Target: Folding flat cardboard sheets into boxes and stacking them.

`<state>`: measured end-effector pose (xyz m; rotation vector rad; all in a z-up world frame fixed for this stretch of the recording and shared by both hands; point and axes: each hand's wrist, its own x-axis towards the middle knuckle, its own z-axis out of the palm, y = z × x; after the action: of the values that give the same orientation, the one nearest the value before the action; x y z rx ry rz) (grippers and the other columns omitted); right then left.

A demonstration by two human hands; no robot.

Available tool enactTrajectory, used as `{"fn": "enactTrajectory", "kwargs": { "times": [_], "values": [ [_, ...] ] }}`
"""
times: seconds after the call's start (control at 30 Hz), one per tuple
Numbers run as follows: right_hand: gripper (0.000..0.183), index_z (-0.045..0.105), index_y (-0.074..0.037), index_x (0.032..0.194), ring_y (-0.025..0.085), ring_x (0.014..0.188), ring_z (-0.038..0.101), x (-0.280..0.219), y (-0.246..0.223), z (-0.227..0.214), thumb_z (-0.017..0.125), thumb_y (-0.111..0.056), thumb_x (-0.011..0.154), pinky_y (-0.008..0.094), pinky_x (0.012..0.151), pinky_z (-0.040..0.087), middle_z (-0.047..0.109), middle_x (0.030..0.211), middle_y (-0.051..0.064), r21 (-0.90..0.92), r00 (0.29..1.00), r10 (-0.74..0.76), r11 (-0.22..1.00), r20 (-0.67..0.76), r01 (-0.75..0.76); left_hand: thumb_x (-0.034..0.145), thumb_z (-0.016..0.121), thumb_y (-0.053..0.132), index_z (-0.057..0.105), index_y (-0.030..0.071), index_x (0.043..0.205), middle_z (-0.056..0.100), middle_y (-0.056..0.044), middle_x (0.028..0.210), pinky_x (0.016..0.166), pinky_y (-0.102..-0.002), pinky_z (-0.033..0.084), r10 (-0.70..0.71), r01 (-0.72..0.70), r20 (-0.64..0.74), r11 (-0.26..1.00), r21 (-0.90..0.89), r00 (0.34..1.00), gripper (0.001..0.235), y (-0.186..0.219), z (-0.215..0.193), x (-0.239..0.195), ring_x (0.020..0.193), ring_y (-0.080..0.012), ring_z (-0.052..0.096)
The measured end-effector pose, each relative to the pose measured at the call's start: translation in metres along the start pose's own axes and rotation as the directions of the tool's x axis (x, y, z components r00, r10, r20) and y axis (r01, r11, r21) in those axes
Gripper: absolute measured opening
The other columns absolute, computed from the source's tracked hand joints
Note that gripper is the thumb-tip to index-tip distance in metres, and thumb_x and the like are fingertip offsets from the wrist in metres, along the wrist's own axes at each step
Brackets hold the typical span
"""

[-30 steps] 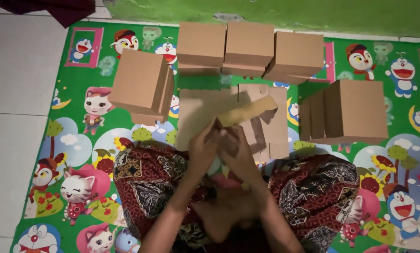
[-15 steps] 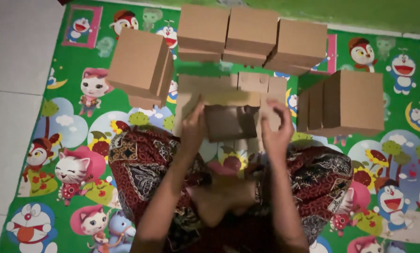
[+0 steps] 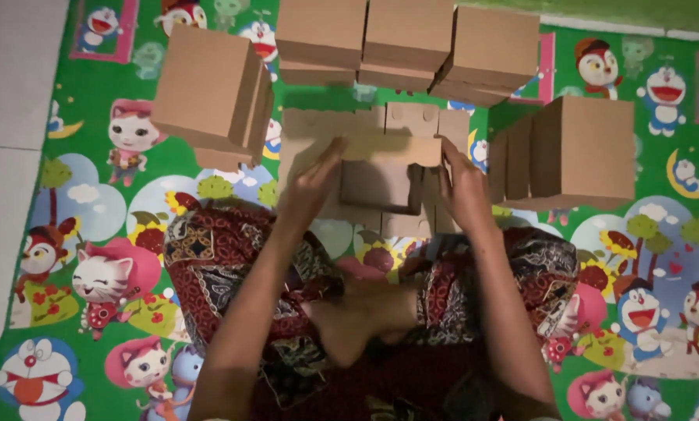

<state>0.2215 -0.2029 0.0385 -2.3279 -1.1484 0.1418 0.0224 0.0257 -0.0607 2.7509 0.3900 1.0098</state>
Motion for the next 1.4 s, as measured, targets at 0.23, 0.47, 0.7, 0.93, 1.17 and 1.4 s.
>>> {"fn": "enactTrajectory", "kwargs": {
  "times": [0.23,0.47,0.7,0.93,1.17,1.4],
  "values": [
    [0.056,0.056,-0.009,0.147,0.042,0.1,0.07,-0.005,0.004,-0.009,0.063,0.001,0.093,0.055,0.086,0.055,0.073,0.105,0.023,0.039,0.997,0.006,0.999,0.075,-0.009,0.106,0.057,0.012,0.067,0.015,0.138,0.069,-0.002,0.136,0.102,-0.029,0.056,0.09,-0.087,-0.038,0.993,0.073,0.995,0.033,0.014,-0.002,0.0,0.117,-0.0141,0.07],
    [0.039,0.066,-0.013,0.135,0.038,0.085,0.073,0.027,0.031,-0.018,0.06,-0.006,0.097,0.051,0.079,0.057,0.075,0.087,0.014,-0.016,0.977,-0.058,0.998,0.205,0.063,0.1,0.067,0.017,0.072,0.022,0.121,0.076,0.008,0.114,0.09,-0.022,0.058,0.185,-0.167,-0.016,0.921,0.352,0.983,0.022,0.004,-0.005,0.028,0.102,-0.0025,0.072],
    [0.035,0.063,-0.002,0.122,0.047,0.088,0.071,0.048,0.013,-0.034,0.058,0.0,0.088,0.056,0.076,0.056,0.075,0.09,0.021,-0.114,0.924,0.013,0.993,0.382,0.033,0.105,0.059,0.009,0.064,0.017,0.14,0.068,0.002,0.137,0.109,-0.016,0.05,0.1,-0.105,0.065,0.992,0.076,0.993,0.036,-0.031,0.028,0.017,0.124,-0.0038,0.063],
    [0.067,0.04,-0.005,0.15,0.048,0.108,0.067,0.009,0.02,-0.011,0.062,0.001,0.087,0.061,0.091,0.053,0.066,0.119,0.026,-0.164,0.928,0.088,0.986,0.362,-0.029,0.101,0.064,0.007,0.066,0.013,0.134,0.07,-0.004,0.133,0.104,-0.027,0.056,0.005,-0.006,-0.005,0.995,-0.102,1.0,0.034,0.014,0.002,0.003,0.116,-0.0157,0.069],
    [0.065,0.046,0.0,0.151,0.051,0.116,0.061,-0.05,-0.022,0.002,0.054,0.018,0.088,0.057,0.098,0.053,0.062,0.128,0.033,0.285,0.997,0.035,0.957,0.073,-0.055,0.095,0.076,0.026,0.068,0.017,0.135,0.068,-0.004,0.136,0.105,-0.031,0.055,0.028,-0.028,-0.001,0.993,-0.114,1.0,0.042,0.018,0.002,-0.034,0.12,-0.0197,0.067],
    [0.083,0.032,-0.008,0.161,0.045,0.117,0.062,-0.089,-0.019,0.022,0.045,0.022,0.085,0.058,0.103,0.05,0.057,0.138,0.033,0.455,0.965,0.129,0.862,0.227,-0.222,0.085,0.085,0.031,0.06,0.016,0.143,0.055,-0.017,0.146,0.105,-0.051,0.053,-0.01,0.217,0.41,0.859,-0.463,0.912,0.065,0.028,-0.044,-0.058,0.127,-0.0391,0.059]
  ]
}}
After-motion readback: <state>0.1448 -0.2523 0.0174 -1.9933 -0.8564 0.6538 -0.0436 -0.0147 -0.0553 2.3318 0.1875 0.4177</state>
